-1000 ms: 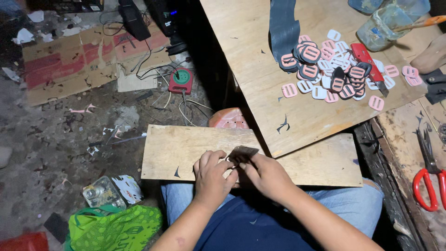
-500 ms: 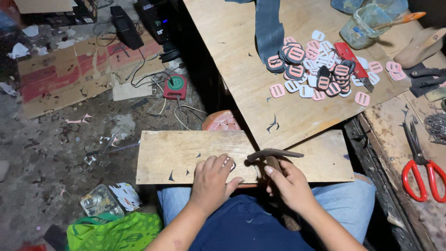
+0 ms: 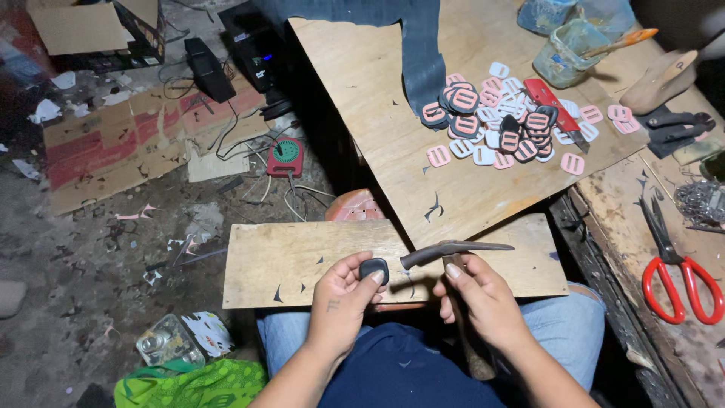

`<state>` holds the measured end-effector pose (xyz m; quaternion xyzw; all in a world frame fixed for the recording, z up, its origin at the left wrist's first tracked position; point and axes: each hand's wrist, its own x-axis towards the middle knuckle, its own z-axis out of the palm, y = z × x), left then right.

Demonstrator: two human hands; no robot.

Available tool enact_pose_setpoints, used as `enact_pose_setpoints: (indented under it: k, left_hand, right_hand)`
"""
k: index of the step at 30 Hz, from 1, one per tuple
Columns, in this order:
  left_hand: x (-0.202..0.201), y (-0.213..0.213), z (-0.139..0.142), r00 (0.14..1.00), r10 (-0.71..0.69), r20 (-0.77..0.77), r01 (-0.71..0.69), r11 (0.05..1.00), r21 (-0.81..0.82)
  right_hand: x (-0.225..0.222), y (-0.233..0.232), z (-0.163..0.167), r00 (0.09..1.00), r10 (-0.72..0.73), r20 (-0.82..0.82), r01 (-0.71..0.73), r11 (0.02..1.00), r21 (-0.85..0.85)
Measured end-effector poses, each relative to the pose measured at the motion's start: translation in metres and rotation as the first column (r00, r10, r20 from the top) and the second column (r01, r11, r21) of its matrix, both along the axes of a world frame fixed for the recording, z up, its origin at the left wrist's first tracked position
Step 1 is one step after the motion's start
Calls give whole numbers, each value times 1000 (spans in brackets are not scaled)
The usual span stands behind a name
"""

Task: The person uses a hammer to shape small pink and black rubber pieces on a wooden board. They repeatedly pick up each piece, position it on the board, and strike it with the hammer to form the final shape.

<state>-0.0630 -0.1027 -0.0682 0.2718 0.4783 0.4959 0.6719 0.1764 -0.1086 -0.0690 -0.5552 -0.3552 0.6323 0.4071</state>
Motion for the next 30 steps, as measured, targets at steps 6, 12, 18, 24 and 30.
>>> enact_pose_setpoints:
  k: [6,12,18,24,30]
  left_hand:
    - [12,-5,27,992,-121,44,118,992,51]
    - [15,-8,42,975,-210,-68,216,970,113]
    - [21,-8,48,982,-170,86,158,978,139]
    - [23,-2,53,966,-20,259,1,997,74]
    - [27,-1,52,970,8,244,-15,999,29]
  right_hand:
    - [6,-8,26,993,-29,-118,51,981,188]
    - [15,-9,35,996,-19,-81,32,988,153]
    - [21,-11,41,999,11,-31,-10,999,51]
    - [18,-8,42,991,-121,-64,129,979,156]
    - [9,-18,35,989,-116,-87,133,967,219]
